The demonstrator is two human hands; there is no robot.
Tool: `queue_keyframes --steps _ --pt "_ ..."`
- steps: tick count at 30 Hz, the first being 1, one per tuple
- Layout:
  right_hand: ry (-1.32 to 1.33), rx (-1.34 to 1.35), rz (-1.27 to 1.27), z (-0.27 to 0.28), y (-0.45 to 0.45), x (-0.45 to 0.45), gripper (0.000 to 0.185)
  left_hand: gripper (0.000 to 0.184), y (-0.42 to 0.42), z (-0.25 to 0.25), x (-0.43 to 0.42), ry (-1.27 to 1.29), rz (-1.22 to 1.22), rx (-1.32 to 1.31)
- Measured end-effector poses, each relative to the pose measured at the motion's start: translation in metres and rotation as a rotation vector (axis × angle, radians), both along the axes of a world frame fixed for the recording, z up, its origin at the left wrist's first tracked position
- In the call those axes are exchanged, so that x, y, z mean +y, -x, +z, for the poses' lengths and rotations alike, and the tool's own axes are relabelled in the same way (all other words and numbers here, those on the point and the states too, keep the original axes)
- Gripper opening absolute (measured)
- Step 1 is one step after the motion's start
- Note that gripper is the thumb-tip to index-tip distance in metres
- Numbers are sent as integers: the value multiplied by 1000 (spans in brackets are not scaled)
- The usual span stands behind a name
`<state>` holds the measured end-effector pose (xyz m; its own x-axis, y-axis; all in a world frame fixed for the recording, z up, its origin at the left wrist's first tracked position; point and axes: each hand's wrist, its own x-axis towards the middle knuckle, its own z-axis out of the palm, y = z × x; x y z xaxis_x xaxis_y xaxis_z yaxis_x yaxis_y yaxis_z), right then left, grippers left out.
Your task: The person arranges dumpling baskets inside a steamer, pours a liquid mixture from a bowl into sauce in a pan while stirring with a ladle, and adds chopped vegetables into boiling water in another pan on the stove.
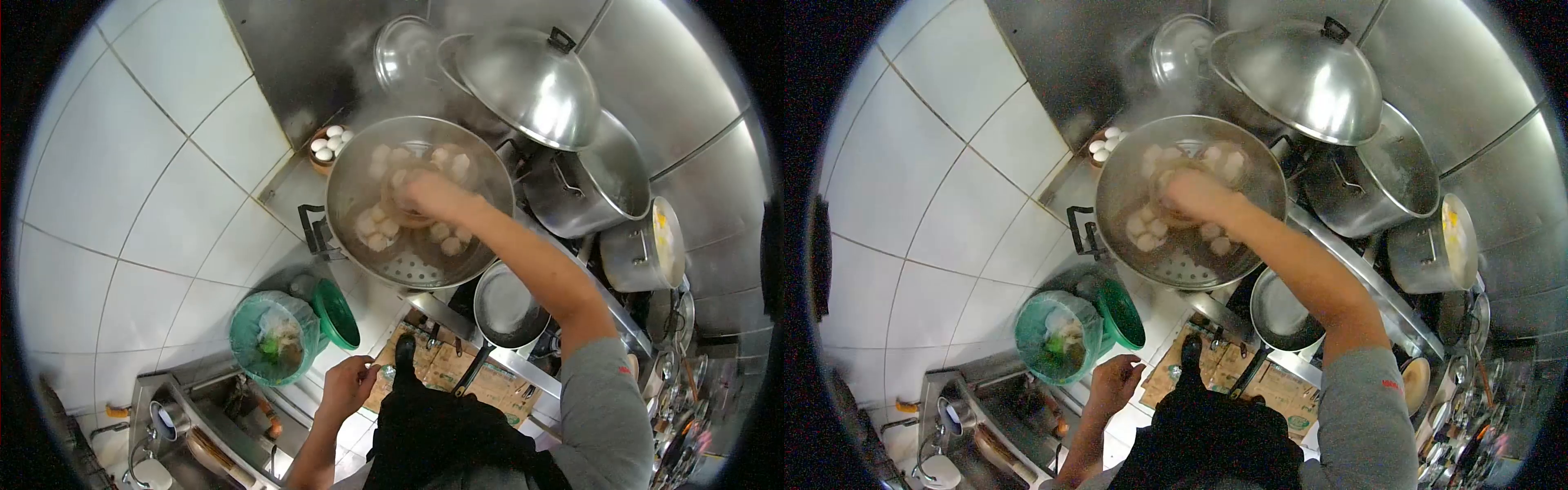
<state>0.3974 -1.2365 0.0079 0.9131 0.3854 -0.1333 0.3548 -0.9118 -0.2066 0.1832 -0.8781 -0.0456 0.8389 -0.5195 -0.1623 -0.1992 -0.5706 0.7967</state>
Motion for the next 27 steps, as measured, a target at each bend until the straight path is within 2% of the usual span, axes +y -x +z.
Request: queue_keyframes --steps 1,4,7,10,13,16,19,22,27 --pt "-29 25 27 7 0 -1 23 20 0 1 4 -32 0 -7" --pt "-29 -289 149 -22 5 -12 23 22 3 0 17 -75 49 21" --pt "1 -345 102 -44 -5 -10 22 21 2 1 19 -65 71 37" --pt "-141 -391 -29 -48 -10 -7 21 20 2 9 17 -60 75 45" --pt "-107 -318 -83 -20 18 -31 21 20 0 5 14 -59 50 34" --pt "77 -22 -328 10 61 -57 28 19 1 -1 15 -54 54 42" --pt "203 71 -368 -41 84 -80 22 18 -2 0 11 -52 26 42" --pt "217 -26 -295 -69 92 -78 19 18 -9 4 2 -28 -22 -6" --pt "254 86 -331 -59 88 -60 25 18 -15 16 -9 -26 -39 -28"
